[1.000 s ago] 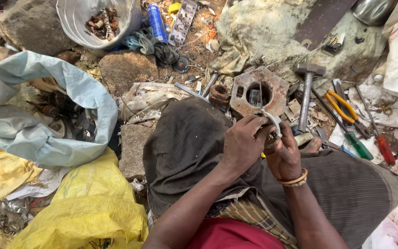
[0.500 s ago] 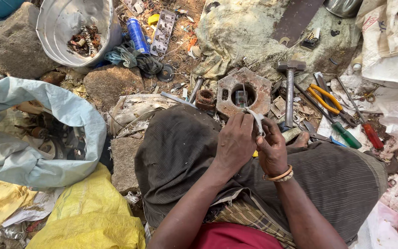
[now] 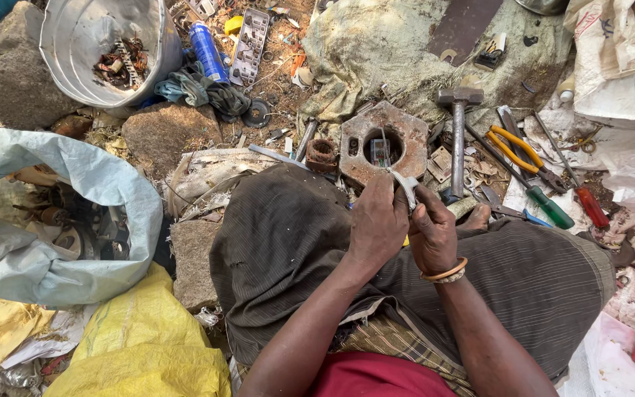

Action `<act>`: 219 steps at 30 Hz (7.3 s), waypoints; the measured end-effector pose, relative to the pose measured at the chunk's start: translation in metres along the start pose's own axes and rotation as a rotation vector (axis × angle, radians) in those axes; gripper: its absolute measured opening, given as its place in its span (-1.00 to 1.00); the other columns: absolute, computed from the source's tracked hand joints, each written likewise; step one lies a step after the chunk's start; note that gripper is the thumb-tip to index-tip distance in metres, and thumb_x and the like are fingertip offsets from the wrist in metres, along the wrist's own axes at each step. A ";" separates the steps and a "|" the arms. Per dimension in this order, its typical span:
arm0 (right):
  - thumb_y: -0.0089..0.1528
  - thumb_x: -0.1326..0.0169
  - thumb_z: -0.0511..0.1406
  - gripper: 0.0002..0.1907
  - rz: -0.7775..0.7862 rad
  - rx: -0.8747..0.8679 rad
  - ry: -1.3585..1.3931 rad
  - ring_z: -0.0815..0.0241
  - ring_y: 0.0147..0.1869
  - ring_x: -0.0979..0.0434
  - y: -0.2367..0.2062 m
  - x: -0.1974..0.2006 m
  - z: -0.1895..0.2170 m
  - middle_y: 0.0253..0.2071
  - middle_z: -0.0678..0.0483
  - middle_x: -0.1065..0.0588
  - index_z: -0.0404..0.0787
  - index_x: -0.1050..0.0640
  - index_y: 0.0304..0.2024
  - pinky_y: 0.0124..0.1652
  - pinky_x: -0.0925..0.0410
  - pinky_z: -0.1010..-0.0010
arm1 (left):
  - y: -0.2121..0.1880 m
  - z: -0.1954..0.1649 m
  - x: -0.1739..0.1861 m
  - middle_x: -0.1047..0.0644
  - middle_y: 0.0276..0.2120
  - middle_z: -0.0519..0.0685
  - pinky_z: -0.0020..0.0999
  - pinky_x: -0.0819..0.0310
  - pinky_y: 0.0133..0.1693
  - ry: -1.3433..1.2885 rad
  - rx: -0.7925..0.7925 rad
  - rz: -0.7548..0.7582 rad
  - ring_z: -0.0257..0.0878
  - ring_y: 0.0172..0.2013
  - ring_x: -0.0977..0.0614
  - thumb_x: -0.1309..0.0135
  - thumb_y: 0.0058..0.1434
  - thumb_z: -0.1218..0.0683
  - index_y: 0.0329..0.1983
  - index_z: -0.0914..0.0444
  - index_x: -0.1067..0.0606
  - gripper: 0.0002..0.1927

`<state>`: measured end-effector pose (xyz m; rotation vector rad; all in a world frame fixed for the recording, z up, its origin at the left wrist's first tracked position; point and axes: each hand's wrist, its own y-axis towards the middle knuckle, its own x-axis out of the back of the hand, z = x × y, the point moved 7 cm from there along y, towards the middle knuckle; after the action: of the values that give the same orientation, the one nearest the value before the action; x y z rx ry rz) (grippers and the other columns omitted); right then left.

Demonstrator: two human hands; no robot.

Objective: The person sits on the ground and uses a hammer, screwdriver, and pliers to repair a metal part. They hammer a metal piece on an anvil, pry parts with a screwdriver, and adjust a metal cup with pliers.

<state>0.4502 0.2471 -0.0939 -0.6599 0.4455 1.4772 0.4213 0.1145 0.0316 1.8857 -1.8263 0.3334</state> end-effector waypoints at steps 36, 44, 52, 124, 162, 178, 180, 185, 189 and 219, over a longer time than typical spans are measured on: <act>0.24 -0.32 -0.22 -0.38 0.103 0.156 -0.247 0.03 0.46 -0.38 0.031 -0.014 0.018 0.33 -0.07 -0.41 -0.30 -0.47 0.29 0.43 -0.29 0.14 | 0.017 0.071 -0.048 -0.60 -0.31 0.04 -0.27 -0.52 -0.27 -0.394 0.404 0.177 -0.27 -0.32 -0.63 0.17 0.49 0.06 -0.02 0.33 -0.47 -0.73; 0.27 -0.31 -0.25 -0.42 0.121 0.193 -0.240 0.01 0.49 -0.37 0.032 -0.021 0.019 0.36 -0.10 -0.40 -0.34 -0.48 0.28 0.47 -0.25 0.15 | 0.004 0.090 -0.060 -0.50 -0.09 0.01 -0.37 -0.51 -0.11 -1.013 0.461 0.070 -0.33 -0.11 -0.54 0.01 0.47 0.12 0.11 0.35 -0.34 -0.75; 0.27 -0.31 -0.28 -0.42 0.108 0.198 -0.257 0.01 0.49 -0.36 0.034 -0.020 0.014 0.35 -0.10 -0.41 -0.34 -0.47 0.29 0.46 -0.26 0.16 | 0.004 0.106 -0.070 -0.46 -0.11 -0.01 -0.35 -0.52 -0.15 -1.155 0.582 0.018 -0.33 -0.16 -0.54 0.02 0.44 0.19 0.07 0.30 -0.33 -0.81; 0.53 -0.15 -0.27 -0.73 0.130 0.015 0.100 0.07 0.25 -0.57 0.065 -0.027 -0.036 0.18 -0.09 -0.54 -0.24 -0.51 0.23 0.28 -0.46 0.16 | -0.049 0.206 0.352 -0.48 -0.02 -0.16 -0.33 -0.38 -0.05 -0.661 0.383 -1.260 -0.33 -0.07 -0.50 -0.21 0.25 0.17 0.12 0.14 -0.40 -0.61; 0.29 0.12 0.12 -0.43 0.747 -1.083 -1.647 -0.06 -0.23 -0.71 0.394 -0.430 -0.217 -0.22 -0.21 -0.69 -0.19 -0.59 -0.10 -0.26 -0.63 0.27 | 0.182 0.423 0.304 -0.57 -0.12 -0.02 -0.34 -0.55 -0.10 -0.986 0.684 -0.270 -0.28 -0.15 -0.60 -0.16 0.27 0.13 0.06 0.31 -0.48 -0.68; 0.23 -0.08 0.07 -0.47 0.462 -0.394 -1.652 0.07 -0.05 -0.70 0.206 -0.348 -0.221 0.05 -0.02 -0.67 0.01 -0.59 0.15 -0.10 -0.64 0.21 | 0.131 0.413 0.304 -0.58 -0.09 -0.01 -0.30 -0.53 0.00 -1.042 0.619 -0.209 -0.23 -0.09 -0.61 -0.17 0.27 0.10 0.04 0.29 -0.51 -0.70; 0.24 -0.07 -0.01 -0.48 0.148 -0.465 -1.618 0.01 0.01 -0.72 0.149 -0.231 -0.173 0.07 -0.06 -0.64 -0.04 -0.59 0.18 0.03 -0.55 0.18 | 0.117 0.398 0.286 -0.57 -0.10 0.03 -0.26 -0.52 0.00 -1.000 0.587 -0.191 -0.19 -0.10 -0.59 -0.17 0.30 0.10 0.05 0.31 -0.51 -0.71; 0.20 -0.14 0.12 -0.36 -0.210 -0.394 -1.939 -0.06 0.01 -0.72 -0.008 -0.043 -0.007 -0.02 -0.16 -0.66 0.00 -0.62 0.24 0.09 -0.50 0.16 | 0.055 0.346 0.228 -0.60 -0.02 0.04 -0.12 -0.50 0.05 -0.537 0.515 -0.135 -0.15 -0.04 -0.63 -0.18 0.25 0.02 0.13 0.28 -0.49 -0.58; 0.26 -0.04 0.21 -0.28 -0.367 -0.158 -2.130 -0.25 0.15 -0.62 -0.115 -0.002 0.071 0.07 -0.21 -0.61 -0.11 -0.61 0.22 0.13 -0.45 0.06 | -0.040 0.276 0.195 -0.58 -0.08 0.17 0.17 -0.44 -0.03 0.071 0.335 0.119 0.14 -0.08 -0.58 -0.07 0.31 -0.11 0.14 0.25 -0.53 -0.55; 0.47 0.29 0.11 -0.32 -0.556 0.055 -0.312 0.05 0.17 -0.52 -0.520 0.071 -0.032 0.16 -0.16 -0.46 -0.35 -0.43 0.20 0.16 -0.32 0.13 | -0.325 0.146 0.116 -0.62 0.05 0.36 0.33 -0.47 0.04 -0.043 0.370 1.049 0.28 0.07 -0.67 0.11 0.45 -0.24 0.12 0.44 -0.57 -0.35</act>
<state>0.9740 0.2949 -0.0953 -0.4490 0.0476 1.0079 0.7262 -0.0641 -0.0924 0.9327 -2.7915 1.0264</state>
